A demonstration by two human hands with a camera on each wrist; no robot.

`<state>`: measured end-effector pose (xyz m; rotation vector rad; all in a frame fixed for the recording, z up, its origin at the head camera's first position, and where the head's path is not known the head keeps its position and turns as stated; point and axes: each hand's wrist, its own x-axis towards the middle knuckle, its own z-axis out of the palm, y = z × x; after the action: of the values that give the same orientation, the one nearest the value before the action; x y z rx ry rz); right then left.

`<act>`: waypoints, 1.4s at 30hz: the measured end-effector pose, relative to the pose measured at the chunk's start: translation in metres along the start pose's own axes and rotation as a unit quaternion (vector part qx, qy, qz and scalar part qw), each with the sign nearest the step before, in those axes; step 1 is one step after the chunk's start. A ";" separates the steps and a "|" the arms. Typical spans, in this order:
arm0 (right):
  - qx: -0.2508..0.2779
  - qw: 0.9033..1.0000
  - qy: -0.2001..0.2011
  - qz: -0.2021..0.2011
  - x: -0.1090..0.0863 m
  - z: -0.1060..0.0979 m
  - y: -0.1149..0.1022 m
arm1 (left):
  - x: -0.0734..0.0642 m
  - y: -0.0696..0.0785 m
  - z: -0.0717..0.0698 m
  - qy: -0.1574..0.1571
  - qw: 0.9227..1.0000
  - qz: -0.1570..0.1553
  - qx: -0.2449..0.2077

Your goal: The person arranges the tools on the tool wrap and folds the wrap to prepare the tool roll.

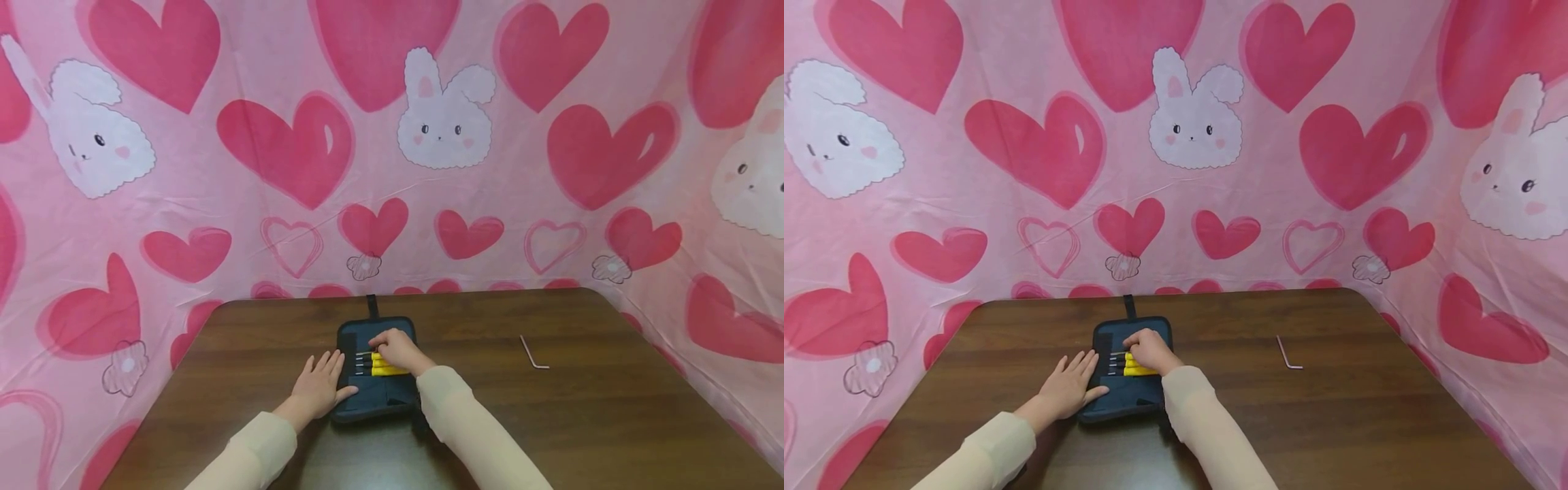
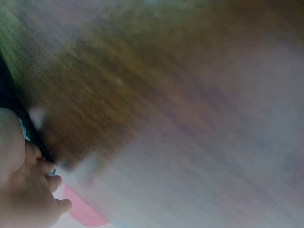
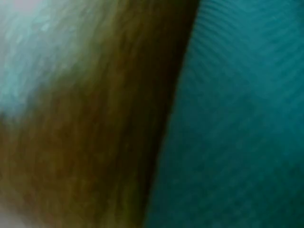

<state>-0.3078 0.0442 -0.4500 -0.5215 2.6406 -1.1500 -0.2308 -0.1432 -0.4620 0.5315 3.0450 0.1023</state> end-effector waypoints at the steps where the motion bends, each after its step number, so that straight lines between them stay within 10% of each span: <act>1: 0.000 1.000 -0.002 0.001 0.000 0.000 0.000 | 0.000 0.000 0.000 0.001 1.000 0.001 -0.002; 42: 0.110 0.990 0.069 -0.052 -0.023 -0.073 0.021 | 0.008 -0.008 0.015 0.012 1.000 0.000 0.023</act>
<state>-0.3162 0.1152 -0.4156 -0.5608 2.5786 -1.5406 -0.2398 -0.1476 -0.4774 0.5369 3.0771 0.0394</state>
